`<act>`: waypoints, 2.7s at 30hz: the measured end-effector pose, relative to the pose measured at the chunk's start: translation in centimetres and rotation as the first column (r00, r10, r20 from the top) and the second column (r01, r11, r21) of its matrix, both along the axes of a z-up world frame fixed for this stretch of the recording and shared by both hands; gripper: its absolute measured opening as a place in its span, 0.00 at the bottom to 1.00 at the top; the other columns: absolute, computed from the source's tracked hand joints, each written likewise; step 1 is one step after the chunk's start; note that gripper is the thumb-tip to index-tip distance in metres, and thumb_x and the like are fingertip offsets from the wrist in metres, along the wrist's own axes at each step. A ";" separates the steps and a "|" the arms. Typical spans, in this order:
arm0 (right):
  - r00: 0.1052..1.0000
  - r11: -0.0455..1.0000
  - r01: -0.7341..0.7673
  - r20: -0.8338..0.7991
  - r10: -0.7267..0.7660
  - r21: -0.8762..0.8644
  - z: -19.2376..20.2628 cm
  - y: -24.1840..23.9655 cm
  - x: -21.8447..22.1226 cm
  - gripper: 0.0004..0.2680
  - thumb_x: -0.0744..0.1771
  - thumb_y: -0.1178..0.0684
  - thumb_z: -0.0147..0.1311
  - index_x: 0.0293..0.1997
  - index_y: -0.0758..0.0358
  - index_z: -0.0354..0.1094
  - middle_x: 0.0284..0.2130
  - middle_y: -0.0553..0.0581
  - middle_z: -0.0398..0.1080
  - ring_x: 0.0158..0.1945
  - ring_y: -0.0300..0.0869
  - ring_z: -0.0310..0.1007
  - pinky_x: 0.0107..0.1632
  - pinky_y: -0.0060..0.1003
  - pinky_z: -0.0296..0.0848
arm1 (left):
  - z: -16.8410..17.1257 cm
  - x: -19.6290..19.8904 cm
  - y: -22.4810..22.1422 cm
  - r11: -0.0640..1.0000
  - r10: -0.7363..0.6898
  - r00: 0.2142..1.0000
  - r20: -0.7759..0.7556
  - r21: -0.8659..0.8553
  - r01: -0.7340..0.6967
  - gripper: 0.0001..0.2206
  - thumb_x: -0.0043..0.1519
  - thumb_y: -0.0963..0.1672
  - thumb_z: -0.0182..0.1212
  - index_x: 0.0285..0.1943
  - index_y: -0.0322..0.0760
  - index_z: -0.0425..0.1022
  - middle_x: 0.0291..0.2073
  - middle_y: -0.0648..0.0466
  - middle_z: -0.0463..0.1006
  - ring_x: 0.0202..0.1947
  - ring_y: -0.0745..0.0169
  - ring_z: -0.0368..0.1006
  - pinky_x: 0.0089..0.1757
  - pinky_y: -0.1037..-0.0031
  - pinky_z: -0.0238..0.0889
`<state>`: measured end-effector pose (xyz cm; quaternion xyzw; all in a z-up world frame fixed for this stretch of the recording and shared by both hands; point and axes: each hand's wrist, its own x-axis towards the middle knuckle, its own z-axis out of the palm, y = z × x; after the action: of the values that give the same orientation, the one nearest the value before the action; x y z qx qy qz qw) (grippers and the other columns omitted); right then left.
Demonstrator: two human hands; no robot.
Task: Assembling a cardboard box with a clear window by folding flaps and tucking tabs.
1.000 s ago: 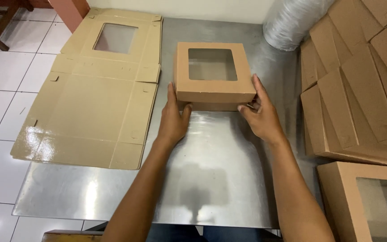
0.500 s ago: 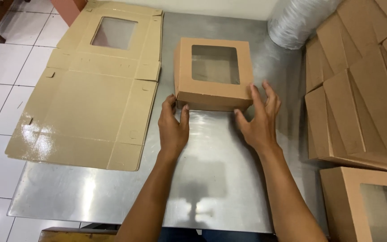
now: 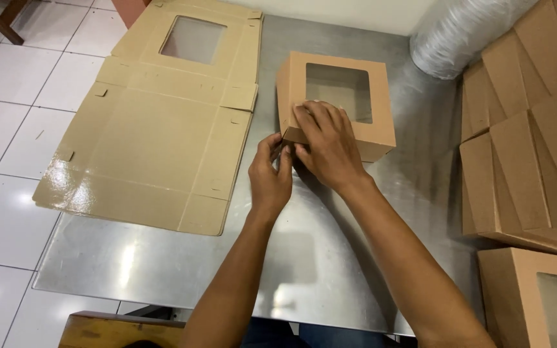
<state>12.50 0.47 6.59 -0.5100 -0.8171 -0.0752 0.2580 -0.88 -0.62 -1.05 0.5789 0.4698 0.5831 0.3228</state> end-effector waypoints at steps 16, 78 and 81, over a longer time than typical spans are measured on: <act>0.996 0.997 0.072 0.043 -0.072 0.003 -3.0 -0.8 -0.7 0.26 0.60 0.55 0.68 0.65 0.62 0.64 0.60 0.60 0.65 0.65 0.54 0.62 0.68 0.64 0.53 | 0.6 -0.8 -0.1 0.978 0.048 0.993 0.107 -0.207 -0.025 0.16 0.63 0.39 0.54 0.60 0.28 0.66 0.56 0.40 0.72 0.54 0.51 0.75 0.47 0.68 0.72; 0.595 0.883 0.102 -0.683 -0.424 -0.459 -6.7 3.3 14.5 0.24 0.70 0.56 0.36 0.78 0.65 0.38 0.79 0.65 0.32 0.82 0.49 0.27 0.78 0.40 0.35 | 0.8 -0.3 -1.5 0.975 0.083 0.957 -0.278 0.222 -0.020 0.29 0.68 0.48 0.64 0.76 0.33 0.59 0.71 0.39 0.59 0.72 0.38 0.58 0.67 0.53 0.57; 0.580 0.828 0.026 -0.666 -0.469 -0.561 -4.6 3.0 14.8 0.24 0.69 0.55 0.32 0.78 0.61 0.37 0.79 0.61 0.30 0.81 0.47 0.26 0.77 0.39 0.36 | 1.8 -0.7 -1.2 0.967 0.082 0.963 -0.256 0.253 -0.016 0.43 0.61 0.51 0.71 0.79 0.31 0.47 0.74 0.32 0.48 0.73 0.29 0.49 0.65 0.47 0.53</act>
<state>27.33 3.46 1.98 -0.6517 -0.5286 0.3282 0.4337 -1.58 -1.82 0.74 0.6753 0.4463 0.5627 0.1676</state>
